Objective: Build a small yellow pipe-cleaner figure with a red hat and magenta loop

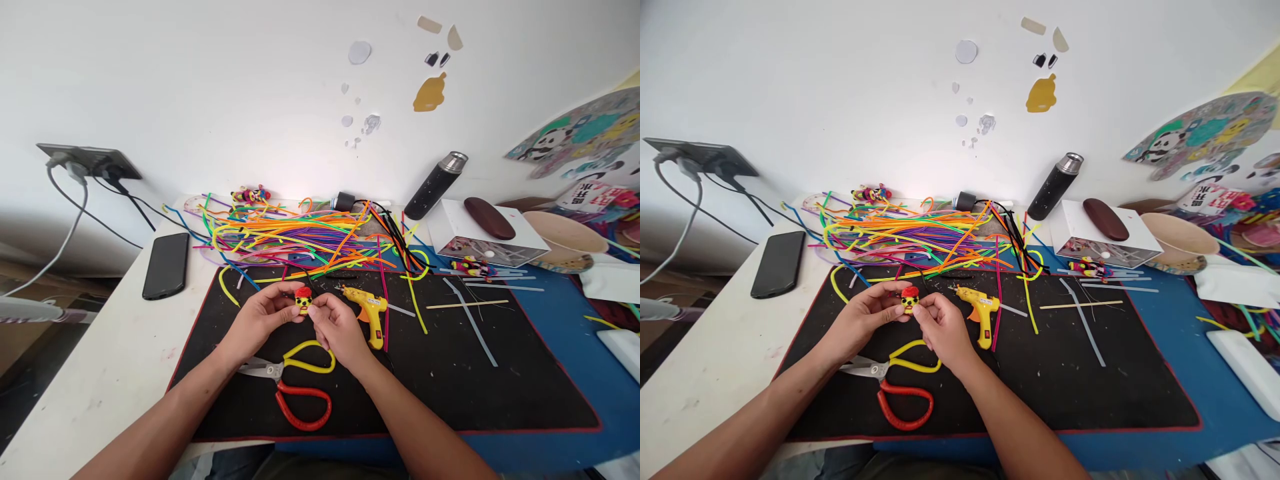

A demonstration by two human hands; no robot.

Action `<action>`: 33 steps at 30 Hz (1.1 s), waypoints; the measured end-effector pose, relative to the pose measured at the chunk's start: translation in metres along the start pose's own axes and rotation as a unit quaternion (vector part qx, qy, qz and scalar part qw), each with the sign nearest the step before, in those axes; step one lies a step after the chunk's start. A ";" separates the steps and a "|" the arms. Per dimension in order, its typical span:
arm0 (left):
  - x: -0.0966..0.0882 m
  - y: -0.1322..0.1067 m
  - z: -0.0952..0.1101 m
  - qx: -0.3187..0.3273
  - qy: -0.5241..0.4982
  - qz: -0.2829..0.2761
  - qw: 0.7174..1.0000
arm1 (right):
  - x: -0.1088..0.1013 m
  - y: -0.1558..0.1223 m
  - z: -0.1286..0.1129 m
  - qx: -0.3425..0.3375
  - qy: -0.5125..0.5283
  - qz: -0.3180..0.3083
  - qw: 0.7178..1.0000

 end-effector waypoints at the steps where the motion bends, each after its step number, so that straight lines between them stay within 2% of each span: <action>1: 0.000 0.000 0.000 0.001 0.000 0.000 1.000 | 0.000 0.000 0.000 0.000 0.000 0.000 1.000; 33: 0.002 0.000 0.001 0.007 -0.014 0.006 1.000 | 0.000 -0.001 -0.001 -0.001 0.009 -0.005 1.000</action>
Point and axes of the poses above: each hand's wrist, its own y-axis towards the middle knuckle, its own x-axis out of the palm, z = x × y, the point moved 6 cm from there along y, towards the middle knuckle, and after that the axes turned 5 degrees about -y, right-handed, at the moved point
